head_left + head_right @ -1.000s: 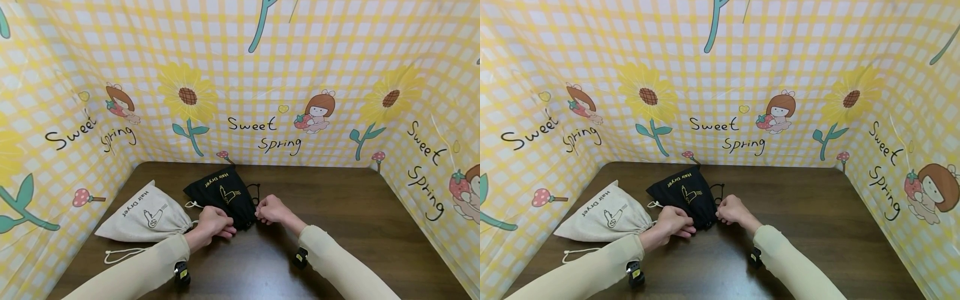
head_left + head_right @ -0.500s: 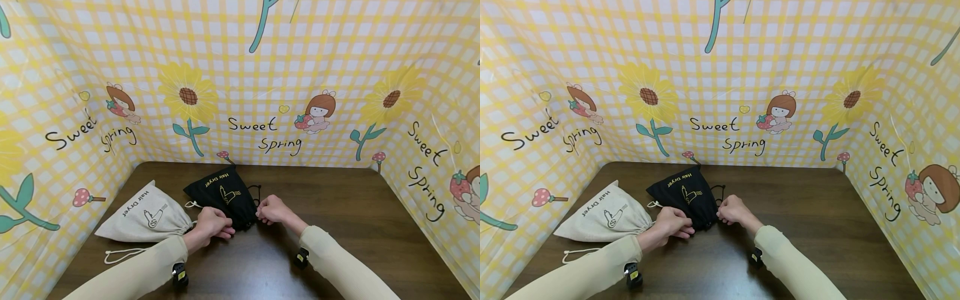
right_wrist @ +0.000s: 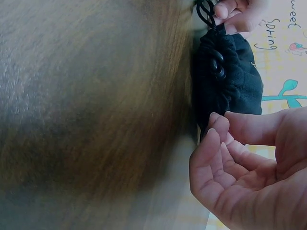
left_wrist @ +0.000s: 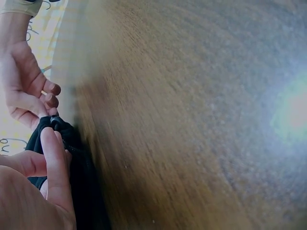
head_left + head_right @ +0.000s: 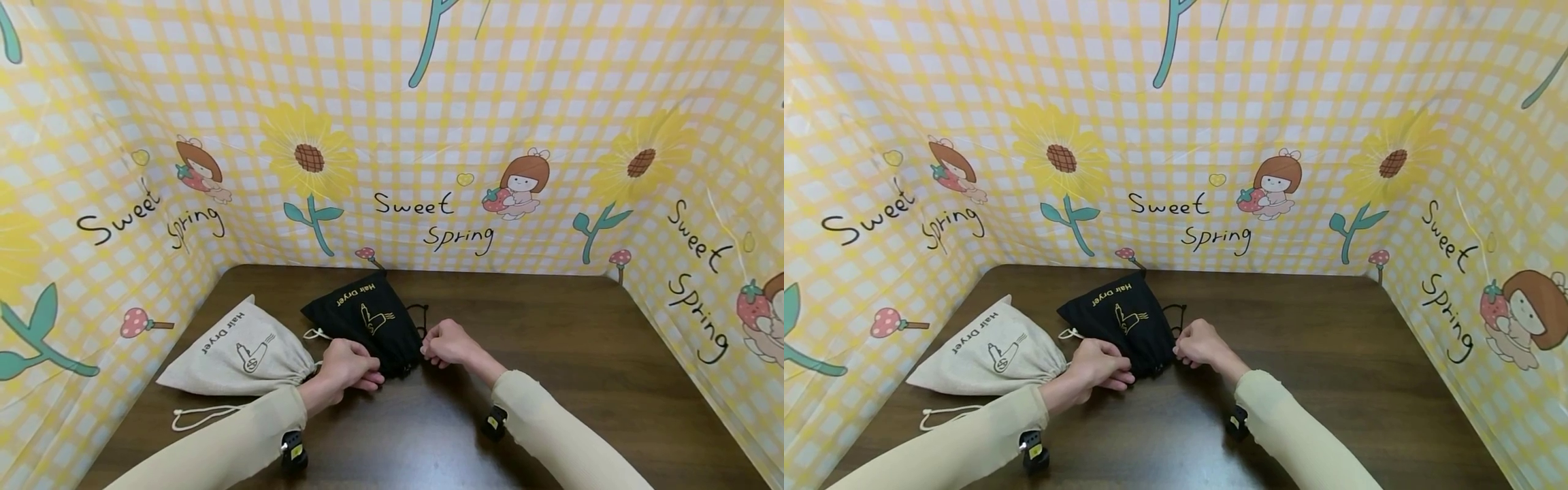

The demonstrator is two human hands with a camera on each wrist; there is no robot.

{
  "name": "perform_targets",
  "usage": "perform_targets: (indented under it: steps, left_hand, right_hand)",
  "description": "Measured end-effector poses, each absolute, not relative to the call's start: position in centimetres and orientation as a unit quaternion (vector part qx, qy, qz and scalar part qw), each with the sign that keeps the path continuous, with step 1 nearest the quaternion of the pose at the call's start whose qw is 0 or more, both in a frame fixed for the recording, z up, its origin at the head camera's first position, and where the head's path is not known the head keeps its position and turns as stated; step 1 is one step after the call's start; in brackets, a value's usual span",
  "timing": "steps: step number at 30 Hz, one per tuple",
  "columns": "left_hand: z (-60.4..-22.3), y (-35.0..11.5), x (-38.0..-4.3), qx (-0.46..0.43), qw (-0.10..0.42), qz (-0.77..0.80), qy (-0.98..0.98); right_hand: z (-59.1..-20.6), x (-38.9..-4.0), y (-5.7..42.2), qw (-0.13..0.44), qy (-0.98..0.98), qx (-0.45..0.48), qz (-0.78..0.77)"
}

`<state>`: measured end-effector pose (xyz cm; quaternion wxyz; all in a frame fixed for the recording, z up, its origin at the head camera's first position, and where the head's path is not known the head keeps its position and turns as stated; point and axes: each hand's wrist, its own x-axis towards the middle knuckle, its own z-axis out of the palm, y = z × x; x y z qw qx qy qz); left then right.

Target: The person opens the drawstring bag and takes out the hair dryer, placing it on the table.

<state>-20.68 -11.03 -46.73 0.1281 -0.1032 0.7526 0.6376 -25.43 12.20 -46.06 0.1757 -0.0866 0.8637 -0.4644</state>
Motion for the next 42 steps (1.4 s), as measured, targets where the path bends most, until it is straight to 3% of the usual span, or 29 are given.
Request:
perform_targets:
  steps: [42]
  left_hand:
    - [-46.74, -11.24, -20.3, -0.105, 0.128, 0.638, 0.752]
  right_hand:
    - [-46.02, -25.69, 12.88, 0.175, 0.866, -0.085, -0.461]
